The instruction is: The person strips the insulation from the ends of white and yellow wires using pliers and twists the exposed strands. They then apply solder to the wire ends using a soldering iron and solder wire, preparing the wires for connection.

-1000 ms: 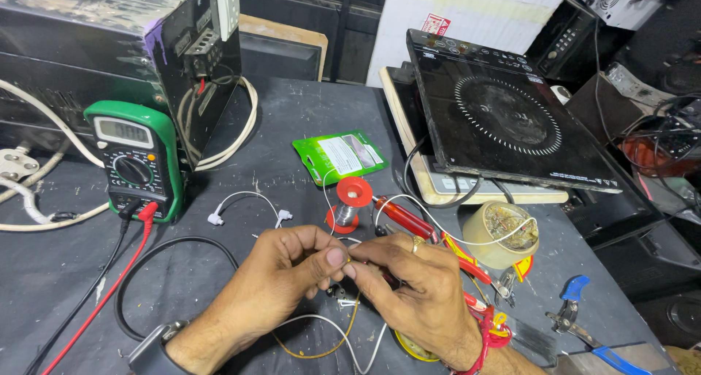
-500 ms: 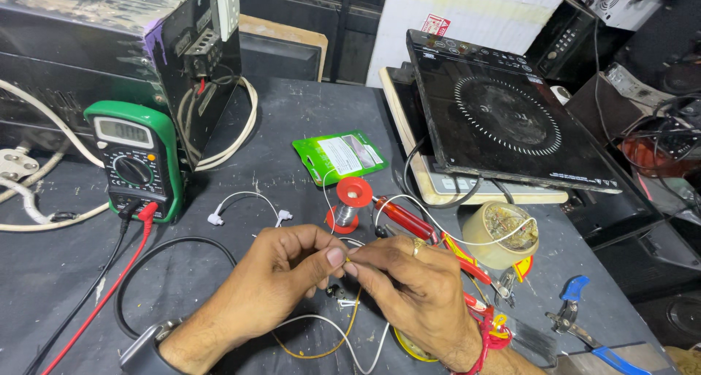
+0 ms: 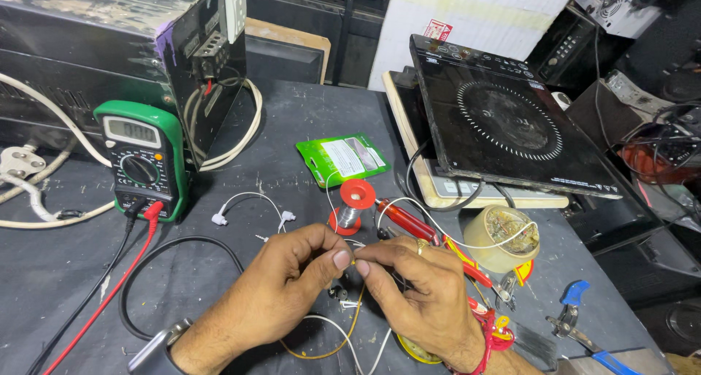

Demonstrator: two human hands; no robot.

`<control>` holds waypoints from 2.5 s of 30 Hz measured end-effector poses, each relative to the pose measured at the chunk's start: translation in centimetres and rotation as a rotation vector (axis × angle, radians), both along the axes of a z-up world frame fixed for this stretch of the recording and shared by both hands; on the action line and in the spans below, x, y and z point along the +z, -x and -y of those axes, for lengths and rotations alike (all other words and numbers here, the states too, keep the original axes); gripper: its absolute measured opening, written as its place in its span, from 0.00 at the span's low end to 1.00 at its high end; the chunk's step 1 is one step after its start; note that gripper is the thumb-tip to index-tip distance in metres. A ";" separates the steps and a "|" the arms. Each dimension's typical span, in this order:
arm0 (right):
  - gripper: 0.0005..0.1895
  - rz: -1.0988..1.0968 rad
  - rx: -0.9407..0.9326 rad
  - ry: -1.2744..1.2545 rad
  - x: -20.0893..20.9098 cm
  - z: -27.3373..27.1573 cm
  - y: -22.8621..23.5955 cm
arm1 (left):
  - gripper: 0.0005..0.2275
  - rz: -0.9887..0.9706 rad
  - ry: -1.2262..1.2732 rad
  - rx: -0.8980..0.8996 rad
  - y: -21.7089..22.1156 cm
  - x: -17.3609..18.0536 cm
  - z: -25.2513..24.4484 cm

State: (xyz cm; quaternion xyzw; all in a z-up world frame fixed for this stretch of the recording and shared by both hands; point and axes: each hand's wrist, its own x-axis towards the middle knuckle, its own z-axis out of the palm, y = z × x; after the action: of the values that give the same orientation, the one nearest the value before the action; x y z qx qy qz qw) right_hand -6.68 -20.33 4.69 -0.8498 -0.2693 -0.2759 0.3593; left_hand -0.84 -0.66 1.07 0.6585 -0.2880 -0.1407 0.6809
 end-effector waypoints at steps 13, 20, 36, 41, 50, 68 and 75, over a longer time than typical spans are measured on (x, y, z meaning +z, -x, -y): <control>0.07 0.168 0.012 0.098 0.2 -0.1 -0.1 | 0.10 0.029 -0.171 0.152 1.2 1.4 0.4; 0.06 0.220 0.018 0.151 0.3 0.0 -0.3 | 0.10 -0.007 -0.161 0.192 1.7 1.1 0.9; 0.02 -0.003 0.048 -0.008 -0.4 0.2 -0.6 | 0.09 -0.045 0.048 0.062 1.3 0.2 1.0; 0.11 -0.416 -0.258 0.316 2.1 2.9 -0.7 | 0.10 -0.135 -0.018 0.041 -0.4 0.2 -0.2; 0.14 -0.079 -0.403 0.465 0.7 1.7 -1.4 | 0.10 -0.117 0.049 0.006 -2.0 -0.4 -1.4; 0.17 -0.484 -0.019 -0.616 -1.7 3.2 -4.0 | 0.11 -0.218 0.086 -0.055 -2.4 0.2 -1.9; 0.12 -0.503 0.255 -0.914 0.3 3.7 -1.8 | 0.12 -0.274 0.165 -0.105 -2.4 -0.2 -1.4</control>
State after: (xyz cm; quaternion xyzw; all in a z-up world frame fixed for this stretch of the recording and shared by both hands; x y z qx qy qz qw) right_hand -4.89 -24.04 4.95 -0.6071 -0.1285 -0.1070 0.7768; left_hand 1.52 0.75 0.86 0.5590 -0.2371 -0.2405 0.7573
